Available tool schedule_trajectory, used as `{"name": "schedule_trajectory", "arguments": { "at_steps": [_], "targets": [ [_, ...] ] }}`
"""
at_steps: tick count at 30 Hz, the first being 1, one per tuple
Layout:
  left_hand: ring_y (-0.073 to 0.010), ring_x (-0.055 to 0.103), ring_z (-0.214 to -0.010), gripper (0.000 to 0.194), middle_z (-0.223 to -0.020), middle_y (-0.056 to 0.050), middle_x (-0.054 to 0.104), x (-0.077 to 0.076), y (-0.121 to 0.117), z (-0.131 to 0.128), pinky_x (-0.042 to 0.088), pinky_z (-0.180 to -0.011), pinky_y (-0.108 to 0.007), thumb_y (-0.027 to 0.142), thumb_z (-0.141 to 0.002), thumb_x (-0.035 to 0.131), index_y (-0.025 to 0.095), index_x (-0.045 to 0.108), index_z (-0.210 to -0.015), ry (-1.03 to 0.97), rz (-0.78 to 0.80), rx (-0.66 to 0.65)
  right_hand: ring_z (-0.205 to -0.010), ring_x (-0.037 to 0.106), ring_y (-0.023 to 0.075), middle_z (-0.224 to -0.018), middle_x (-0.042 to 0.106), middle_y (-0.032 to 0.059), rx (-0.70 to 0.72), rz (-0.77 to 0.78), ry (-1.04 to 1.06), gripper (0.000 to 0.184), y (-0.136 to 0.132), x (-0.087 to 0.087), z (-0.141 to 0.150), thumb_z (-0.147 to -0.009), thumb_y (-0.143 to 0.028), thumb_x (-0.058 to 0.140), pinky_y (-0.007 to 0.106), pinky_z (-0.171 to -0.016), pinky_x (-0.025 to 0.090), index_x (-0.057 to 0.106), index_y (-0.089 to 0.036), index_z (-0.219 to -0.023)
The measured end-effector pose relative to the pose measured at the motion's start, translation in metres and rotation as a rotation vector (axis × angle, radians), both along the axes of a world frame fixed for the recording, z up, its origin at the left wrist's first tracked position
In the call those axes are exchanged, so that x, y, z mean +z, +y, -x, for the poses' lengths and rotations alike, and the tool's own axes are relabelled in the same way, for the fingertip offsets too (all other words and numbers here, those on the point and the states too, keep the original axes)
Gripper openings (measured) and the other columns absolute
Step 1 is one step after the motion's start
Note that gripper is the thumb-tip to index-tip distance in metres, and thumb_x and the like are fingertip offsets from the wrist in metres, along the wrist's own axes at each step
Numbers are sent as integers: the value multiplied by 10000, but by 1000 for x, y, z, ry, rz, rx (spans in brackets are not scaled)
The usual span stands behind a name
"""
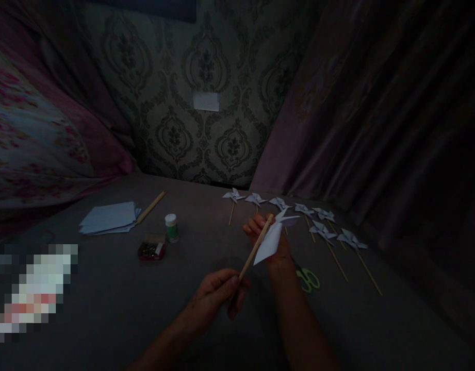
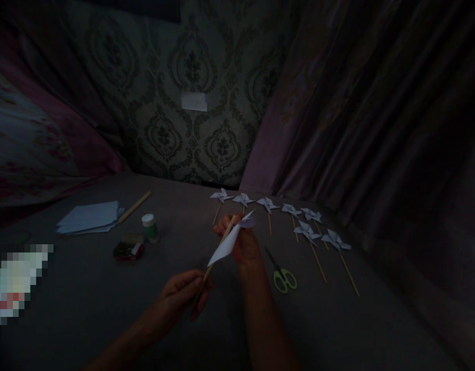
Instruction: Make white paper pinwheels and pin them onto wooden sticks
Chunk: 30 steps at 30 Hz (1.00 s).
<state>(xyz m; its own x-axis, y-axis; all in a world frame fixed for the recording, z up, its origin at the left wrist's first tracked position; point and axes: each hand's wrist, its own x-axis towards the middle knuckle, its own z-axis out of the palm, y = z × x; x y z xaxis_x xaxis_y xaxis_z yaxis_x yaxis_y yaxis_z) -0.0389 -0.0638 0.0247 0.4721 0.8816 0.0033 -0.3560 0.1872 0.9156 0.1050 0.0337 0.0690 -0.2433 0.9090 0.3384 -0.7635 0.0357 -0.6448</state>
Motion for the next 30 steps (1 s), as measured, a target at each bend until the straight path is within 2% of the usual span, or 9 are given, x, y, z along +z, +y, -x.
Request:
{"name": "schedule_trajectory", "arguments": {
  "at_steps": [10,15,24,30],
  "targets": [
    [-70,424,-449,350,-559,22,509,0,0,0,313,-441,-208,483,-831,564,141,638,-846,34,-8,16,-499,324,101,-560,435,-61,-34,-8,5,316,-3,6,1,-562,-389,820,275,-544,318,537,-250,-574],
    [-70,429,-447,338,-548,27,504,3,-1,0,310,-441,-204,466,-836,565,139,646,-863,35,-19,26,-490,337,92,-551,430,-67,-5,-47,4,312,-3,8,2,-580,-394,817,266,-544,319,541,-249,-577],
    [-65,427,-440,323,-552,30,501,1,1,0,297,-445,-203,449,-850,550,143,651,-871,46,-35,14,-483,316,87,-540,451,-71,-47,23,-12,363,-5,10,2,-492,-387,855,265,-542,311,530,-240,-559],
    [-69,427,-440,338,-541,31,493,7,-1,-1,304,-448,-206,475,-816,581,143,645,-838,73,-17,55,-490,354,84,-561,465,-68,-19,-10,9,338,-5,7,0,-517,-379,848,261,-552,321,546,-238,-576]
  ]
}}
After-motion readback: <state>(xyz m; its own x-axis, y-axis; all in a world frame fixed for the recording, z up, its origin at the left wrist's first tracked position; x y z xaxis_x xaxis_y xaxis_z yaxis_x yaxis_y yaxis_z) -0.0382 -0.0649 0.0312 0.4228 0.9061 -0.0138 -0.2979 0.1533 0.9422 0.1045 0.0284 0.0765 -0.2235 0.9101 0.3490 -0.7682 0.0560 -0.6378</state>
